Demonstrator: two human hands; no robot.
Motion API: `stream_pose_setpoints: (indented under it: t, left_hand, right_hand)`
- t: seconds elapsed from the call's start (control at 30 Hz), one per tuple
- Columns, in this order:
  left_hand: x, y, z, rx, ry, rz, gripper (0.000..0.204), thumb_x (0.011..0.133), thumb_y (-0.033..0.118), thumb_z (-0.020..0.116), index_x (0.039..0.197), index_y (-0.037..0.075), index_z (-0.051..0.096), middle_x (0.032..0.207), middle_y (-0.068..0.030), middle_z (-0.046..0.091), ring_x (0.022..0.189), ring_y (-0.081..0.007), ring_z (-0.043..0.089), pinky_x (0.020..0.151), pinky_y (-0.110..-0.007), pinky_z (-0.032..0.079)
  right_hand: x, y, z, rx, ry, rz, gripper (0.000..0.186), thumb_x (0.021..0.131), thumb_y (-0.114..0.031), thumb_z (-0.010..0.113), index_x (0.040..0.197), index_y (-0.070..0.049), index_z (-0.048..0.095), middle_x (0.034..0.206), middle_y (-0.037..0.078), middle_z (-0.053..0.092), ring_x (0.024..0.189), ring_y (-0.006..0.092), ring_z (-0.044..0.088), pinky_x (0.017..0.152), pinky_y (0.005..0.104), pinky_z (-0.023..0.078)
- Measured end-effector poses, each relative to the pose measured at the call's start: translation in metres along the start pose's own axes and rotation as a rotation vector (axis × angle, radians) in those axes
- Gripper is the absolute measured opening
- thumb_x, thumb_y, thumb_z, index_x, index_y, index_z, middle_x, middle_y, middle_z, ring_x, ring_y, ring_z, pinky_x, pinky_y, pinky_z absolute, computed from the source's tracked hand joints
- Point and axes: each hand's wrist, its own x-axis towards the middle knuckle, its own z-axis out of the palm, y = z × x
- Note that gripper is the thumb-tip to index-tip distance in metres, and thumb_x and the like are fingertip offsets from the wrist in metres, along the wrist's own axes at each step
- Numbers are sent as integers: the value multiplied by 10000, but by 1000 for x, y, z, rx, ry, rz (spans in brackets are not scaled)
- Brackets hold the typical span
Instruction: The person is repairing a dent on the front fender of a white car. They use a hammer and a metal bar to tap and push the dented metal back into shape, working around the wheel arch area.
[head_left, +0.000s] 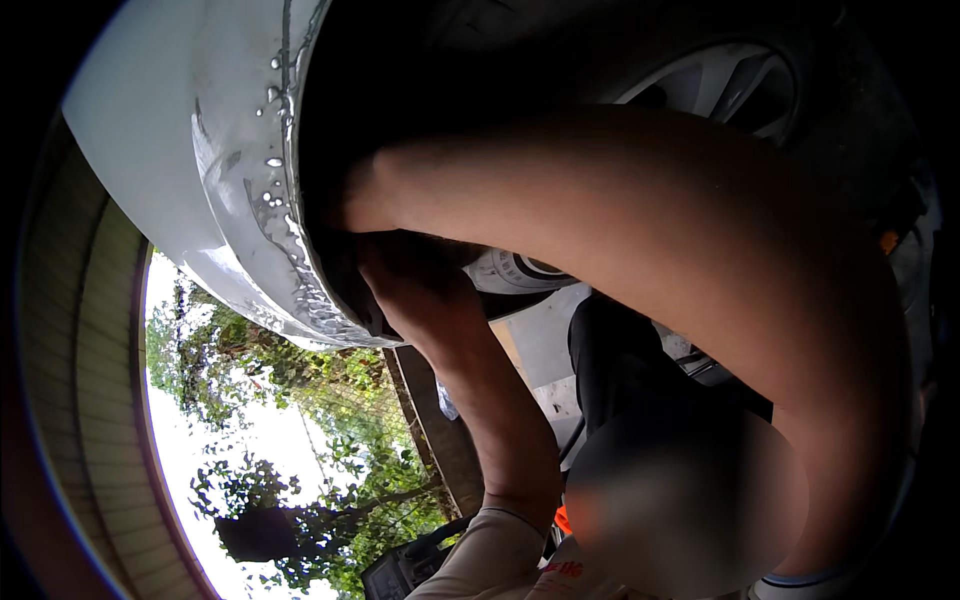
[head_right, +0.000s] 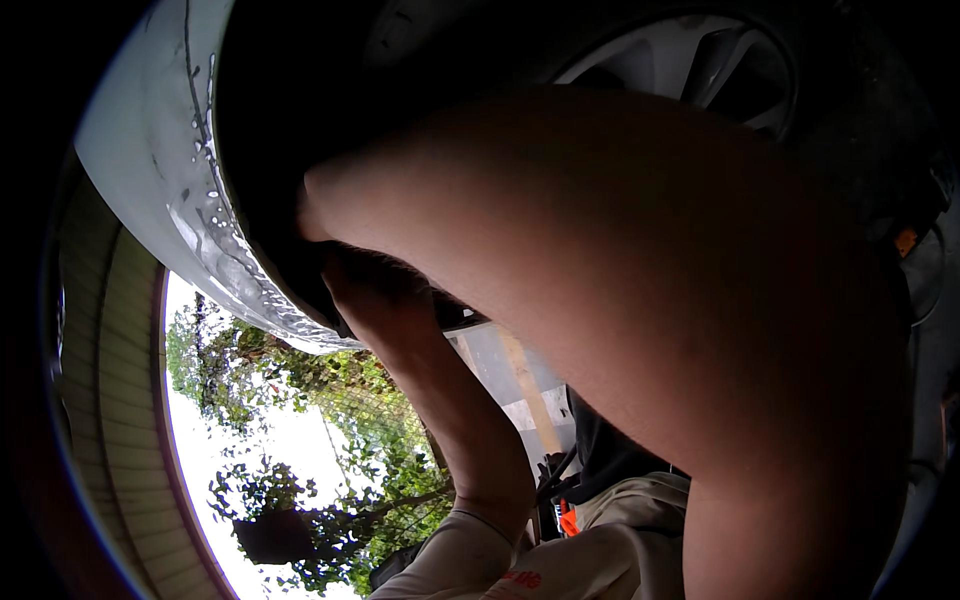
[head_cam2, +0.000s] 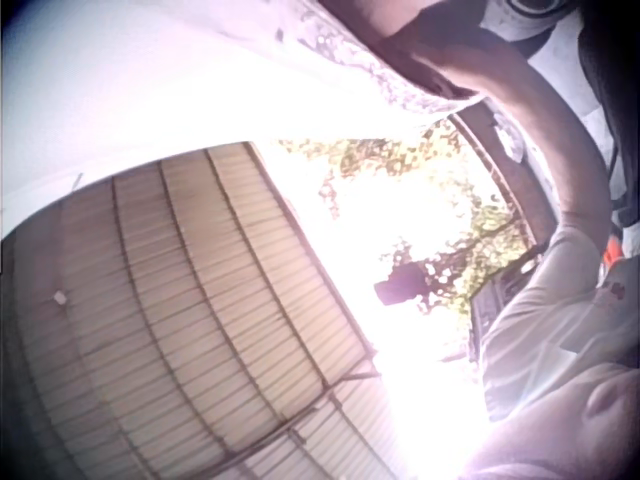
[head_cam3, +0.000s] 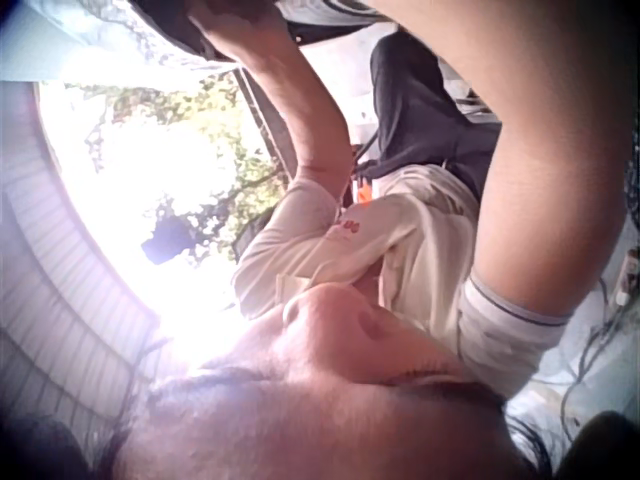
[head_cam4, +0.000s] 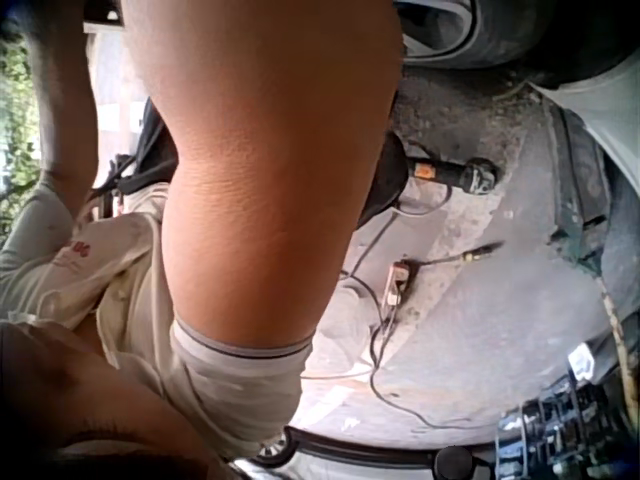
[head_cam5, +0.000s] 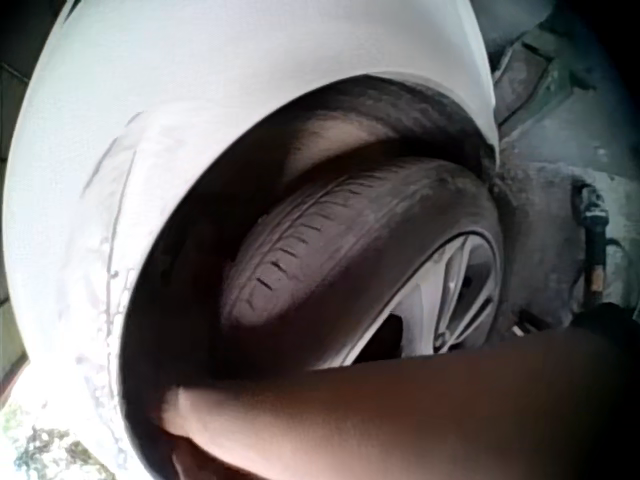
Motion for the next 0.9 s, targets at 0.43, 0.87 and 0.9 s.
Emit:
stream_pose_setpoints:
  t: [0.43,0.87,0.9]
  left_hand:
    - [55,-23,-71,409,-167,203,454,949,223,445,1288,-79,431,1269,-194,507,1162,-252,500,976,-351,417]
    - [47,-40,-66,530,-157,382,422,1002,326,322,1193,-13,484,1034,-99,541,903,-170,518,807,-283,446]
    - [48,-38,-61,443,-130,312,424,1003,329,320,1196,-12,482,1020,-93,541,893,-168,519,793,-279,450]
  right_hand:
    - [4,4,-4,52,42,-1,302,865,-189,540,1157,-162,612,1216,67,575,1137,279,537,980,473,386]
    - [6,4,0,74,88,15,300,861,-189,551,1154,-159,609,1203,69,574,1134,283,537,980,478,385]
    - [7,4,0,82,79,13,300,861,-189,552,1154,-159,608,1202,69,574,1134,283,536,980,479,385]
